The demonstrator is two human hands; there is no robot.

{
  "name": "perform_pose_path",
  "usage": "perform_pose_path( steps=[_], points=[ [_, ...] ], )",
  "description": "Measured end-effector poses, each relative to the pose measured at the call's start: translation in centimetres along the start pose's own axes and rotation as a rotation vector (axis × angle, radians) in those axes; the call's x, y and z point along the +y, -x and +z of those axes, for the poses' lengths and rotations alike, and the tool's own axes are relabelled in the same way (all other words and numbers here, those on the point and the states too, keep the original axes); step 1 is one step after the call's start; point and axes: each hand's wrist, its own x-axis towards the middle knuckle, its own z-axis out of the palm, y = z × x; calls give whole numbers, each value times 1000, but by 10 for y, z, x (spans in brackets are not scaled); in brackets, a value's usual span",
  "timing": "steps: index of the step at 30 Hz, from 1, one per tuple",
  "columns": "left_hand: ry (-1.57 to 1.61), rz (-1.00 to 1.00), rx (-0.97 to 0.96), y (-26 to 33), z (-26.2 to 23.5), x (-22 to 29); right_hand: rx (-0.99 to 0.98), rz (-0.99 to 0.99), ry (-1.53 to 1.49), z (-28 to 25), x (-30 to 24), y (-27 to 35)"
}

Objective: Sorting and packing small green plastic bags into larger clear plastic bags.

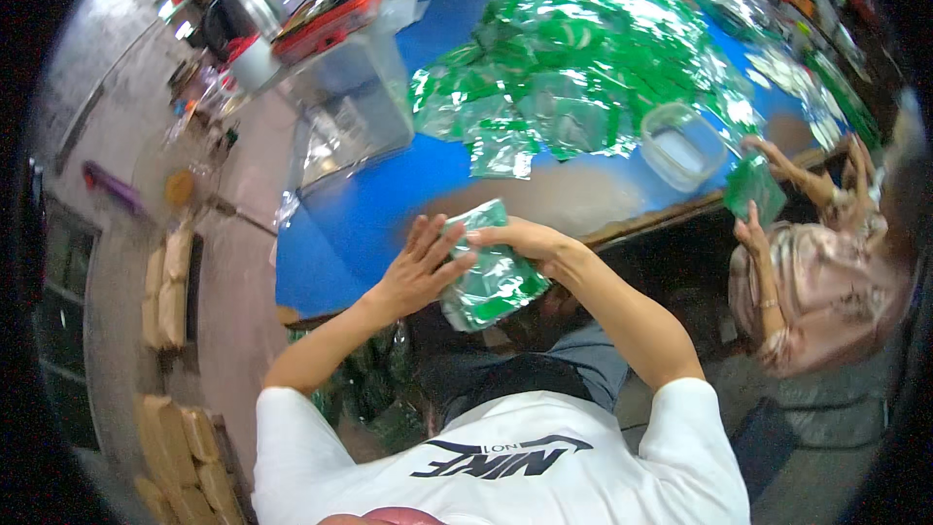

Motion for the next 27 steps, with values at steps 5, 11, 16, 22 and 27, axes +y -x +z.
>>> perform_pose_path(
  steps=[5, 11, 16, 22, 27],
  points=[
    [-91, -212, 131, -29, 29, -46, 311, -125, -27, -57, 13, -8],
    [-178, -1032, 348, 71, 38, -275, 328, -530, -319, -108, 15, -23],
    [42, -1370, 160, 97, 49, -316, 568, -359, -143, -117, 32, -21],
    [-53, -1386, 165, 99, 35, -313, 550, -387, -164, -106, 21, -19],
    [72, -1235, -123, 59, -7, -218, 560, -417, -204, -115, 26, -17]
  ],
)
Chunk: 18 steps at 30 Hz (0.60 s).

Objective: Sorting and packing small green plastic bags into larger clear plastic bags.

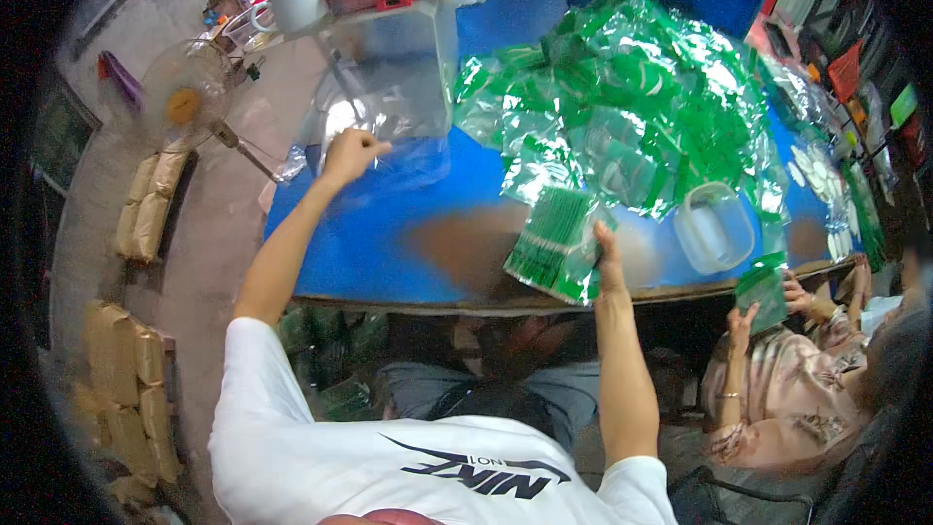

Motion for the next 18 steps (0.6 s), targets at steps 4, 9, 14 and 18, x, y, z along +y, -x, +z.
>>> perform_pose_path(
  steps=[4, 9, 14, 18],
  points=[
    [48, 83, -118, 89, -3, 59, -17, -26, 110, 15, -14, 11],
    [296, 17, -30, 123, 30, 81, -93, -73, 205, 68, -25, 46],
    [667, 56, -12, 146, 23, 136, -257, 455, 291, 86, 16, 45],
    [679, 134, 31, 152, 13, 172, -27, 255, -21, 90, -11, 48]
  ],
)
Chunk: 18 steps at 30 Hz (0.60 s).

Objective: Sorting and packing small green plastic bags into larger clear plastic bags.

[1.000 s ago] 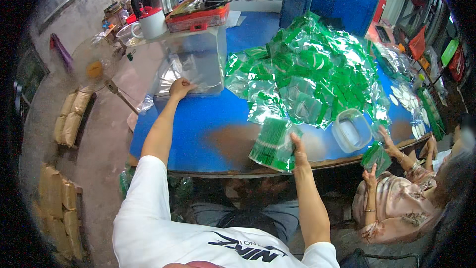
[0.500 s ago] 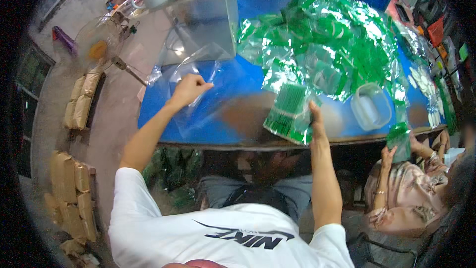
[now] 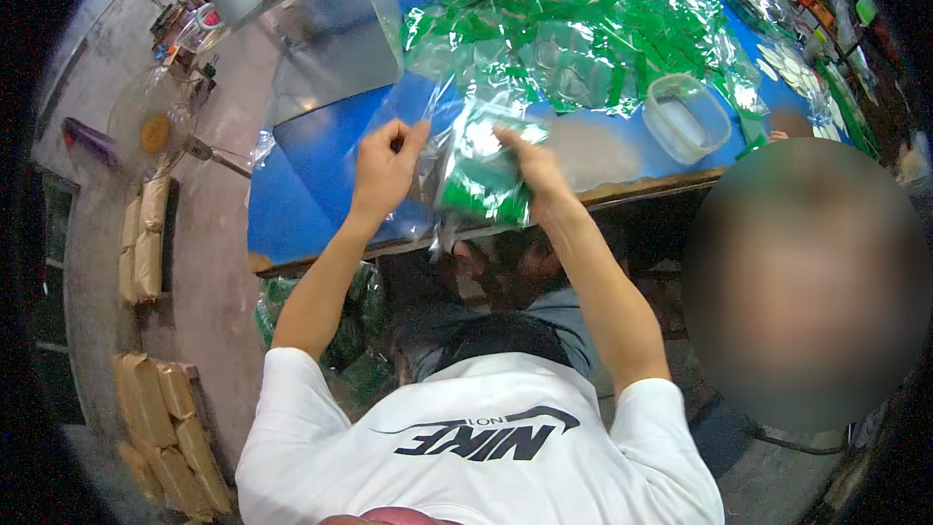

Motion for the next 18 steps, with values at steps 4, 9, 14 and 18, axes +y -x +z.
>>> perform_pose_path(
  steps=[4, 9, 14, 18],
  points=[
    [2, 55, 53, -15, 13, 12, -23, -124, 231, 0, 2, 13],
    [-31, 78, 14, -12, 26, 16, -74, -25, -99, -12, -5, 4],
    [-20, 157, -11, -10, 33, 28, -98, -20, 75, -8, -12, 7],
    [-46, 209, -68, -12, 31, 27, -242, 17, 424, -18, -1, -21]
  ],
)
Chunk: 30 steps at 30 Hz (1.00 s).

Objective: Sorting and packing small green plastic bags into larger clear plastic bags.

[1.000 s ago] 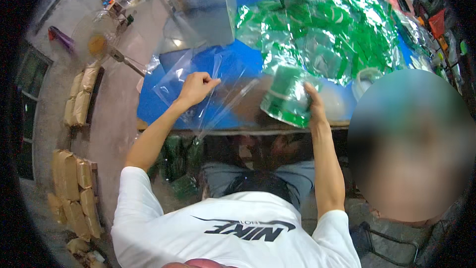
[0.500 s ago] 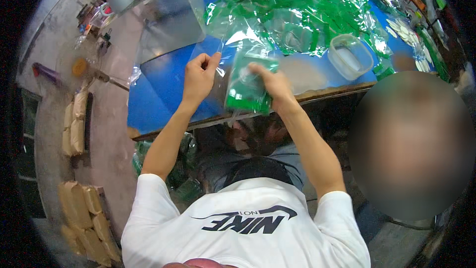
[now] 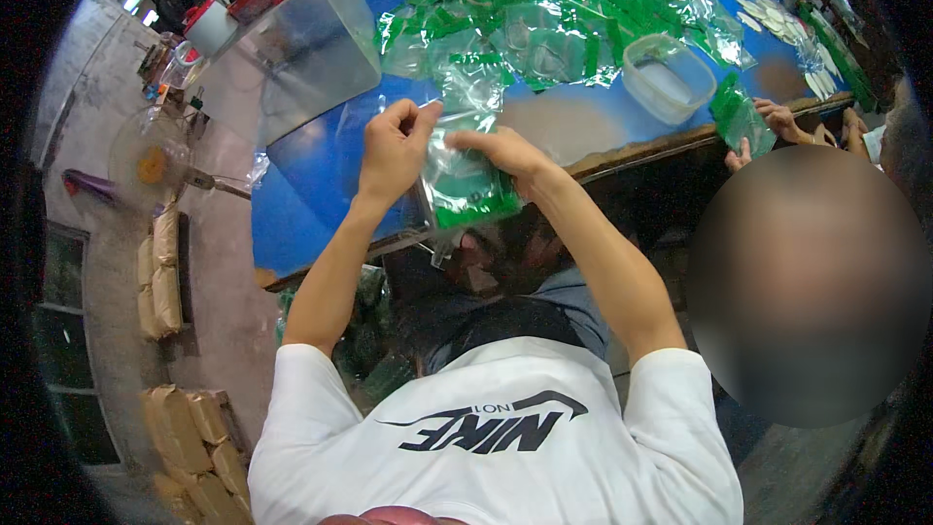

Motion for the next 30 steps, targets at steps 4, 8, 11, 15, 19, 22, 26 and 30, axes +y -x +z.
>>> perform_pose_path(
  steps=[4, 8, 11, 15, 19, 22, 26, 30],
  points=[
    [-23, -59, 7, -1, -19, 3, -10, -32, -734, -10, -12, -10],
    [-35, -13, -19, 0, -22, 6, 15, -88, -163, 30, -16, -1],
    [-62, 52, -74, 7, -15, 29, 158, -283, 175, 40, -18, 4],
    [-98, 129, -90, 40, -10, 36, 83, -256, -149, 14, -24, 1],
    [-302, 242, -415, 85, -25, 69, 235, -265, 193, 47, -43, 24],
    [-352, 577, -235, 52, -26, 118, -6, -406, 184, 20, -21, 16],
    [-619, 1009, -89, -51, -5, 84, 232, -794, 642, 34, -18, 14],
    [-464, 359, -743, -79, -6, 71, 88, -534, 197, 45, -29, 24]
  ],
)
